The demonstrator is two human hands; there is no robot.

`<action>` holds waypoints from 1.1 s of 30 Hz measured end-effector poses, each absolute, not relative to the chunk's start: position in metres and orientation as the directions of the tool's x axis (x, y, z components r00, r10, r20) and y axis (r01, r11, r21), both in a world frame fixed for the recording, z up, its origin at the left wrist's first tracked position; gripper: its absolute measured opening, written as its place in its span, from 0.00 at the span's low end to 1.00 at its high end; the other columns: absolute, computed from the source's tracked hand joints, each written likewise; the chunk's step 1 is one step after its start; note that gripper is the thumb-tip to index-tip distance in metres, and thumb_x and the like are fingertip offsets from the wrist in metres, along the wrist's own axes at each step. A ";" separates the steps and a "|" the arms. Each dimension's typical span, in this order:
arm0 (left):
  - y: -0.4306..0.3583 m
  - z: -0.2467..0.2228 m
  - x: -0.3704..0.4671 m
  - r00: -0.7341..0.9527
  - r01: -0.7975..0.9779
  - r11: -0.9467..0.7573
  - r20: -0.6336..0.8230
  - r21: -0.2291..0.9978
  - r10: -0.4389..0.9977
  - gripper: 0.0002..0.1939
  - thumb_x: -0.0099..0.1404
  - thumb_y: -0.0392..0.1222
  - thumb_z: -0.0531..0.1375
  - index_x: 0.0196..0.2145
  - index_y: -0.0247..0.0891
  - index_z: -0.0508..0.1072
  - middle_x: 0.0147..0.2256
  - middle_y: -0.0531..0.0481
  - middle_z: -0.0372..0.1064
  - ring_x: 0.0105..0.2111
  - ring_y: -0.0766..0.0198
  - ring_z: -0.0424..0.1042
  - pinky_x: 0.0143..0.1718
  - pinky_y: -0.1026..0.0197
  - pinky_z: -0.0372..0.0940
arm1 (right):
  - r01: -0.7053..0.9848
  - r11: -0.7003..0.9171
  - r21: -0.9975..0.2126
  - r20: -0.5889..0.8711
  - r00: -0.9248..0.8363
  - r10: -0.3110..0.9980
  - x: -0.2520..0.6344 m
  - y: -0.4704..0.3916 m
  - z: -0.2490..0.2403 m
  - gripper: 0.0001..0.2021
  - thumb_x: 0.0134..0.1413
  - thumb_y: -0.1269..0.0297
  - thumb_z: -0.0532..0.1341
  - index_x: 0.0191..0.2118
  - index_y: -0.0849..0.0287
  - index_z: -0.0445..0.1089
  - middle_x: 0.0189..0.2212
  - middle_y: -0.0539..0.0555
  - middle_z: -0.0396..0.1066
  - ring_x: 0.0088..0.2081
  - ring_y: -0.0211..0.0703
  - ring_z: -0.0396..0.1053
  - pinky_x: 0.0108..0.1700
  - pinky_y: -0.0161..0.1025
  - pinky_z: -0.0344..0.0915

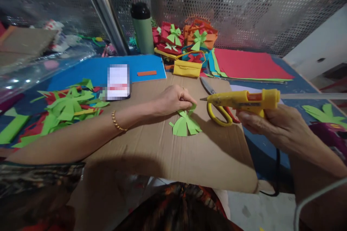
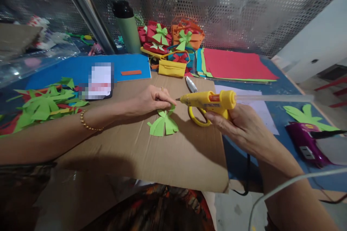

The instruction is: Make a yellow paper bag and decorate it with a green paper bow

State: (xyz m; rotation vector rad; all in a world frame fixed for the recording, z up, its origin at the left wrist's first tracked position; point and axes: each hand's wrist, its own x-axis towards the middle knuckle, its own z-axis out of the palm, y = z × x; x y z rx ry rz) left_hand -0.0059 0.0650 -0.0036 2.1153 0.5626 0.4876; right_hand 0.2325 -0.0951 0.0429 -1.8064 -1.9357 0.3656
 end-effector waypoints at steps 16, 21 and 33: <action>0.078 -0.019 -0.019 0.892 0.126 -0.823 0.300 0.554 0.339 0.14 0.69 0.31 0.62 0.43 0.44 0.86 0.38 0.47 0.76 0.37 0.64 0.74 0.38 0.61 0.66 | 0.832 0.179 -0.526 0.189 -0.091 0.978 0.221 -0.092 0.041 0.37 0.59 0.23 0.49 0.22 0.54 0.65 0.15 0.47 0.58 0.17 0.38 0.56 0.20 0.39 0.52; 0.076 -0.016 -0.021 0.898 0.104 -0.814 0.298 0.571 0.325 0.14 0.69 0.30 0.61 0.42 0.43 0.86 0.39 0.47 0.76 0.38 0.64 0.73 0.40 0.61 0.67 | 0.805 0.228 -0.547 0.190 -0.146 0.971 0.224 -0.092 0.037 0.35 0.61 0.25 0.52 0.27 0.54 0.69 0.19 0.50 0.67 0.21 0.41 0.61 0.23 0.40 0.60; 0.074 -0.013 -0.020 0.907 0.114 -0.798 0.265 0.592 0.326 0.17 0.67 0.27 0.60 0.40 0.44 0.86 0.39 0.48 0.75 0.39 0.63 0.72 0.44 0.58 0.67 | 0.770 0.213 -0.602 0.108 -0.185 0.977 0.222 -0.095 0.031 0.27 0.64 0.33 0.56 0.29 0.52 0.71 0.22 0.51 0.71 0.22 0.44 0.64 0.26 0.42 0.64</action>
